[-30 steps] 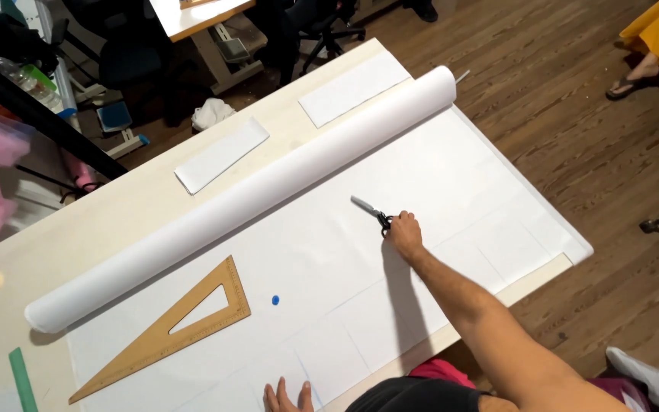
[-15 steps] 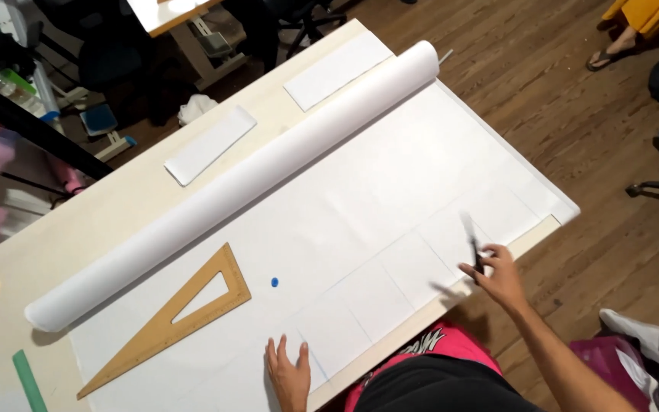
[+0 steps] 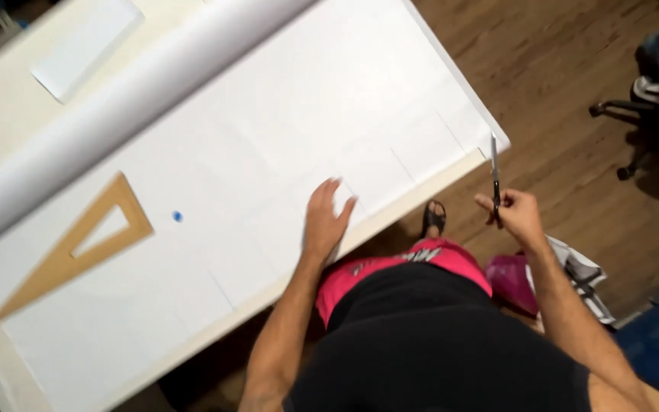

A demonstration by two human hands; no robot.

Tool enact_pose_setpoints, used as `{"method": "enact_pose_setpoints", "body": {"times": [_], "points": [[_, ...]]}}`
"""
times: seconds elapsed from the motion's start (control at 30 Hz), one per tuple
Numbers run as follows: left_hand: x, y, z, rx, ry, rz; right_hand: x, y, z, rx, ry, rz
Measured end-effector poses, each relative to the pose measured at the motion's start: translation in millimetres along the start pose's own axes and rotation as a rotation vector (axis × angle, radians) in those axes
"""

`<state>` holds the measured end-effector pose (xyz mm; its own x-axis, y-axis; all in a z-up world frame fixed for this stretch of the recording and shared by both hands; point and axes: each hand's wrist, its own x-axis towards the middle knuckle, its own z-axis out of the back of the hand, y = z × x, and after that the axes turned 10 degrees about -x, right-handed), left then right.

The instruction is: Marking lines on a large white sheet using a triangle ruler and marker, then cutting the material with scissors.

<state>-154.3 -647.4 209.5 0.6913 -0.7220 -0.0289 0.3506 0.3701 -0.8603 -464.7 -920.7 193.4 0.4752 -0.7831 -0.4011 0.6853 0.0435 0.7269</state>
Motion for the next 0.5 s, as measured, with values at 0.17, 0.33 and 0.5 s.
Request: {"method": "enact_pose_setpoints", "body": {"times": [0.17, 0.33, 0.5], "points": [[31.8, -21.7, -200.1, -0.129, 0.062, 0.136, 68.5, -69.1, 63.3, 0.062, 0.3, -0.159], [28.0, -26.5, -341.9, -0.61, 0.121, 0.576, 92.1, -121.8, 82.6, 0.044, 0.573, -0.273], [31.2, -70.1, -346.7, -0.552, -0.088, 0.533, 102.5, -121.4, 76.9, 0.051, 0.671, -0.286]]}}
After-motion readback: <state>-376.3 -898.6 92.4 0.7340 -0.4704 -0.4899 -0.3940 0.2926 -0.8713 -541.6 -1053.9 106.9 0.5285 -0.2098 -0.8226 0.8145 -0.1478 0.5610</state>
